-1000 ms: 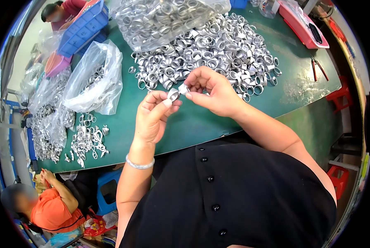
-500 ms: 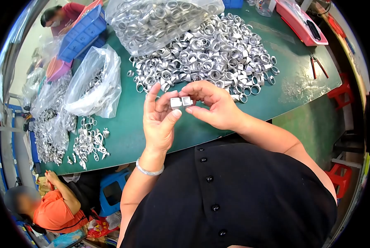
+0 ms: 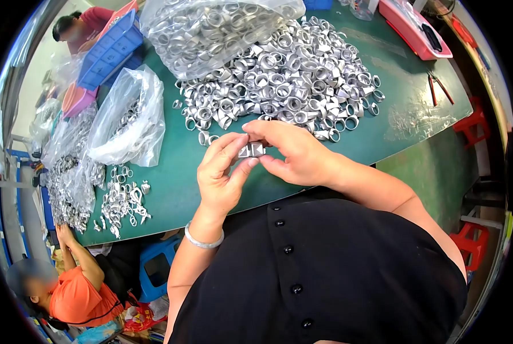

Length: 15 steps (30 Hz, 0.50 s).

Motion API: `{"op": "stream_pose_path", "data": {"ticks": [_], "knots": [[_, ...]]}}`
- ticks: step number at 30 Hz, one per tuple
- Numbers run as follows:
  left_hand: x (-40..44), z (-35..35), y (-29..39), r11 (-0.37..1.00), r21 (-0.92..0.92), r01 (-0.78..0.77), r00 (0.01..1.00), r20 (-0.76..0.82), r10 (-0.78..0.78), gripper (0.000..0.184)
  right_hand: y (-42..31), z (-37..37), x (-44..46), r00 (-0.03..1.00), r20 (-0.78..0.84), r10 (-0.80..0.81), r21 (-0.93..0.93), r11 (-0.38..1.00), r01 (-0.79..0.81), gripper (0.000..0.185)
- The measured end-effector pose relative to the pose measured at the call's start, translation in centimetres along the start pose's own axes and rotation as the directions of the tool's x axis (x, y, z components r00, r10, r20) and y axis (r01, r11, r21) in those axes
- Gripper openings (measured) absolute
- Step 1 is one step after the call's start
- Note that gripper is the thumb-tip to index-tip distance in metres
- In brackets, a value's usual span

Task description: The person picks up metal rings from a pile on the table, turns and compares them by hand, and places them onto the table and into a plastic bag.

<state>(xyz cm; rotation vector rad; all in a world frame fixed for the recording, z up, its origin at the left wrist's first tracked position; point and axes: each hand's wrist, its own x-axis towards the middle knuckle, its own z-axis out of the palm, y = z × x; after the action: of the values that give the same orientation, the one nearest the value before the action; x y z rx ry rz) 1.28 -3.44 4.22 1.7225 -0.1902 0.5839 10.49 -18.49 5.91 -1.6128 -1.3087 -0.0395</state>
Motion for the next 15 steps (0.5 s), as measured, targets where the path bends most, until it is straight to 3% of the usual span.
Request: {"op": "stream_pose_path", "data": {"ticks": [5, 11, 13, 15], "knots": [[-0.09, -0.28, -0.13, 0.995, 0.095, -0.003, 0.999, 0.052, -0.002, 0.037, -0.40, -0.32, 0.27, 0.996, 0.091, 0.005, -0.101, 0.995, 0.004, 0.056], [-0.36, -0.56, -0.11, 0.992, 0.107, 0.073, 0.996, 0.046, -0.079, 0.026, -0.18, -0.13, 0.14, 0.992, 0.085, 0.095, 0.056, 0.993, -0.100, 0.059], [-0.47, -0.10, -0.12, 0.909, -0.280, 0.310, 0.946, -0.002, -0.323, 0.024, -0.23, -0.28, 0.10, 0.983, 0.098, 0.155, 0.104, 0.981, -0.165, 0.060], [-0.34, -0.04, -0.14, 0.695, -0.587, 0.416, 0.863, 0.014, -0.505, 0.022, -0.36, -0.49, 0.21, 0.975, 0.092, 0.204, 0.144, 0.966, -0.216, 0.062]]}}
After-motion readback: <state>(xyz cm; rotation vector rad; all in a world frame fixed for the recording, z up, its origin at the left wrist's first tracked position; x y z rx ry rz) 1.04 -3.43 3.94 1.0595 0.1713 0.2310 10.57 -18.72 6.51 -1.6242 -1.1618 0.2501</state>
